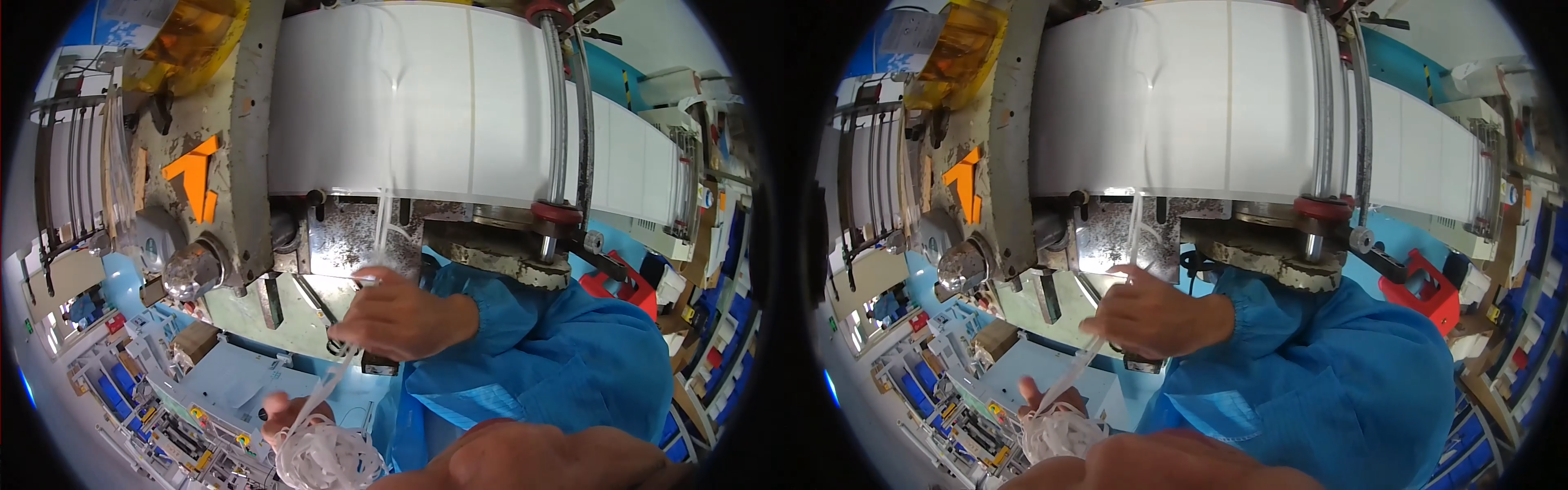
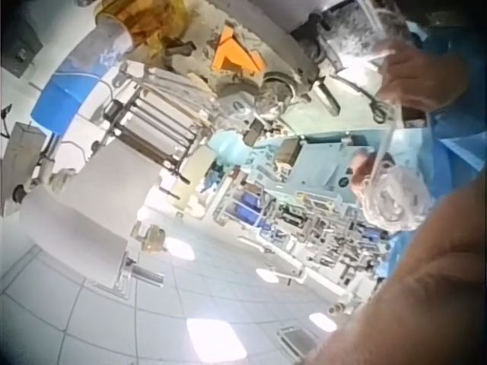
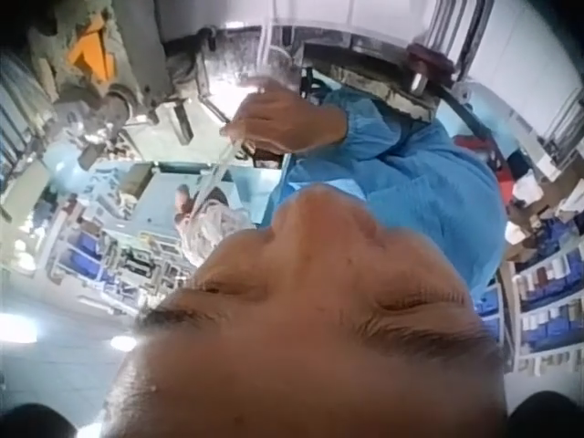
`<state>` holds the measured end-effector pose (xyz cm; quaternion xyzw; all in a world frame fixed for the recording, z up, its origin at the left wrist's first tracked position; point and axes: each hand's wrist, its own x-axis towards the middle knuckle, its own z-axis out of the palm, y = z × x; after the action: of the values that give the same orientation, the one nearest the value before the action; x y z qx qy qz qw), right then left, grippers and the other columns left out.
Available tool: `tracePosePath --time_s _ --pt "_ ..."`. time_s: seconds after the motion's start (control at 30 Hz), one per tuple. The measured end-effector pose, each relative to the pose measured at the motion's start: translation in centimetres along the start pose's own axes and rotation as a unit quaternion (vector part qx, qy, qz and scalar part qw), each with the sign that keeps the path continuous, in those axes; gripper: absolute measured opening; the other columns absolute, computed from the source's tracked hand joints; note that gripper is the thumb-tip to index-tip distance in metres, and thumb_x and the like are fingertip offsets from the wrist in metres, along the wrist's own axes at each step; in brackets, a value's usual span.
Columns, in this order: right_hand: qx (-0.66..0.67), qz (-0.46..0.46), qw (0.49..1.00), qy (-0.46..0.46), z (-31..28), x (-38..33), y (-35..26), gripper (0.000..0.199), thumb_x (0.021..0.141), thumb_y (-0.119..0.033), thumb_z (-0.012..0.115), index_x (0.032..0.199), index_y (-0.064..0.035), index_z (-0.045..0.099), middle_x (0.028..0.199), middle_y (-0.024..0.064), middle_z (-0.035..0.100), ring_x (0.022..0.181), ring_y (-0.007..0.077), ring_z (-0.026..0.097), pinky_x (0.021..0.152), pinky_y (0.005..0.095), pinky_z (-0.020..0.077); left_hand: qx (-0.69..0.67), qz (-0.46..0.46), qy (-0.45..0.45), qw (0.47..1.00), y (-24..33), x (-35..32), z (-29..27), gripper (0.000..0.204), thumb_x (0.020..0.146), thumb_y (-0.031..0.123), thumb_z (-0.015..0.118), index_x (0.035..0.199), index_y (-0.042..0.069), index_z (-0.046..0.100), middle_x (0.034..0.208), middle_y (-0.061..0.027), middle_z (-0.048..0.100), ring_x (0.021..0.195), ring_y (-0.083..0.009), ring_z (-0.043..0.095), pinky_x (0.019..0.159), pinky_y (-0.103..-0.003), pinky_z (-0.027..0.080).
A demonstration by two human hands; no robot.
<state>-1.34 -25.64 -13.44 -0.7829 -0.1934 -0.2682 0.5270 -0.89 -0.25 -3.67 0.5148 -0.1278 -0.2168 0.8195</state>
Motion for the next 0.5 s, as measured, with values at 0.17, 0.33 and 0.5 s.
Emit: tracePosePath --time_s 0.17,0.33,0.5 --pt "-0.076 0.08 0.992 0.059 -1.6 0.6 1.7 0.018 0.08 -0.008 0.066 0.097 -0.0119 0.062 0.088 -0.0004 0.06 0.086 0.0157 0.059 0.105 0.0479 0.0312 -0.002 -0.014 0.101 0.995 0.9 -2.8 -1.1 0.007 0.085 0.011 0.059 0.09 0.009 0.054 0.084 -0.0165 0.058 0.057 -0.0303 0.057 0.059 -0.049 0.053" --pt "-0.02 0.021 0.999 0.036 0.0 1.0 0.3 0.016 0.081 -0.008 0.065 0.096 -0.0114 0.062 0.088 0.0001 0.059 0.085 0.0167 0.059 0.101 0.0473 0.036 -0.056 -0.088 0.049 0.993 4.8 -0.6 -2.0 0.006 0.088 0.014 0.055 0.086 0.009 0.052 0.086 -0.0153 0.058 0.058 -0.0327 0.056 0.061 -0.05 0.052" --pt "0.015 -0.028 0.999 0.029 0.6 2.5 -1.6 0.011 0.085 -0.01 0.062 0.096 -0.0071 0.06 0.089 0.0032 0.058 0.082 0.0179 0.058 0.091 0.0426 0.044 -0.025 -0.237 -0.249 0.939 9.8 2.8 -2.1 0.013 0.09 0.023 0.054 0.095 0.012 0.058 0.088 -0.0127 0.058 0.077 -0.0324 0.054 0.068 -0.049 0.047"
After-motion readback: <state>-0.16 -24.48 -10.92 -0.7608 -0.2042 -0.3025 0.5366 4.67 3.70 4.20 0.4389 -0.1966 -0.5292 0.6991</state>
